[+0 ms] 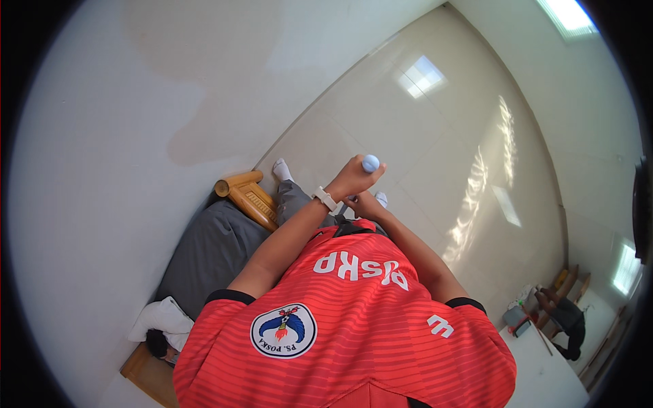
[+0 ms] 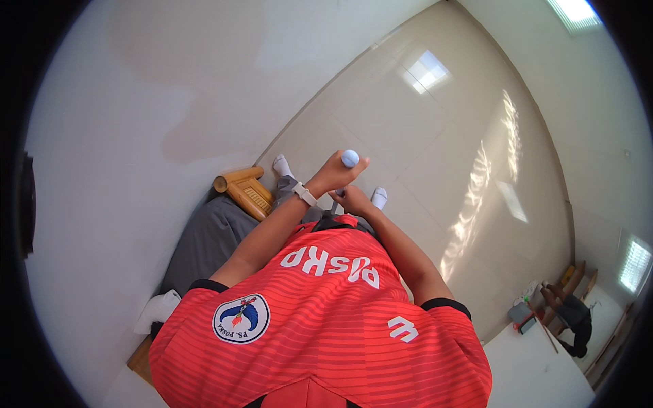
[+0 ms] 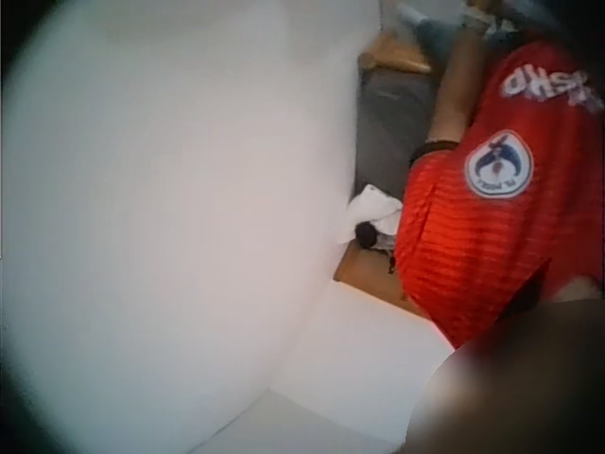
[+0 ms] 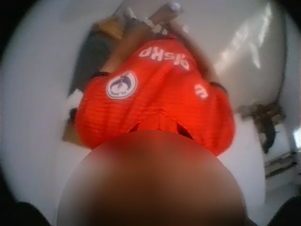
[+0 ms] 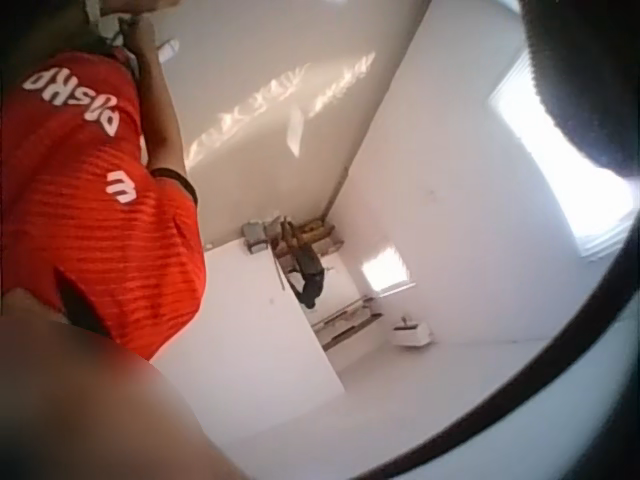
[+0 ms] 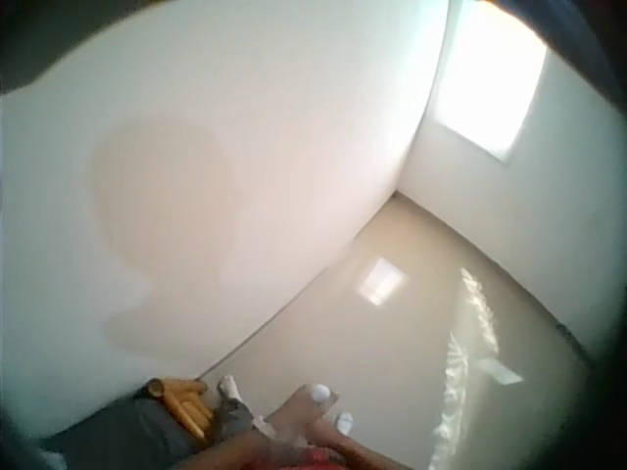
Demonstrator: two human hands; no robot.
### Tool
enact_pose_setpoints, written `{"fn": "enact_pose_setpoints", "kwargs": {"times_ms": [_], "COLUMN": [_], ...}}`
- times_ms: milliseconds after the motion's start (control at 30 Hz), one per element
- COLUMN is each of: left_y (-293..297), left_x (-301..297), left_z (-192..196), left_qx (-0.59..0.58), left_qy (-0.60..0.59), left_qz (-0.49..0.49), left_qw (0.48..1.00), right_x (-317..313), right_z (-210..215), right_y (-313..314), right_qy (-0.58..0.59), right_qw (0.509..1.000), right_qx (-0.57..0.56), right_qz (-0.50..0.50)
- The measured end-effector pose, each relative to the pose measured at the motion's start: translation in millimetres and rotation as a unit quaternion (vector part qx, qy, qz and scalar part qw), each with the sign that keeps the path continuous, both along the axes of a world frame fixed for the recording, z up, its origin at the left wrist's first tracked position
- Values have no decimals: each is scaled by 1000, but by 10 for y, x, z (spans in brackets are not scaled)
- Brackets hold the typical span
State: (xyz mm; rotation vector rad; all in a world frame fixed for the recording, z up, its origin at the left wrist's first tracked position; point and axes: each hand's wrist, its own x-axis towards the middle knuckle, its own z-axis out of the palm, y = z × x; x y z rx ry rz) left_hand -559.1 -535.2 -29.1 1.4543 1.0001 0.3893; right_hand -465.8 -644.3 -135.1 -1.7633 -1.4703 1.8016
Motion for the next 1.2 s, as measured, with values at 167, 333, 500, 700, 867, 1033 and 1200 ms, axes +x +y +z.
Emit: {"fn": "enact_pose_setpoints", "kwargs": {"times_ms": [167, 333, 500, 700, 867, 1033, 1200], "left_y": [-141, -171, -270, -164, -171, -123, -100], "left_x": [57, 138, 237, 265, 291, 460, 442], "left_z": [-1, -73, -7, 157, 366, 296, 169], "left_qx": [1, 10, 56, 119, 116, 136, 102], "left_qy": [17, 9, -40, -144, -146, -61, -11], "left_qz": [-79, -66, -63, -53, -13, 81, 79], "left_qw": [997, 998, 996, 981, 982, 985, 992], "right_x": [10, 26, 230, 445, 438, 259, 103], "right_z": [67, 147, -161, 103, 236, -32, 417], "right_y": [-149, -100, -227, -7, 58, -21, 7], "right_qy": [65, 30, -29, -188, -137, 8, 36], "right_qw": [995, 999, 998, 960, 960, 956, 995], "right_qx": [82, -22, -49, 94, 165, 265, 47], "right_qz": [1, -7, -3, -183, -177, -127, -79]}}
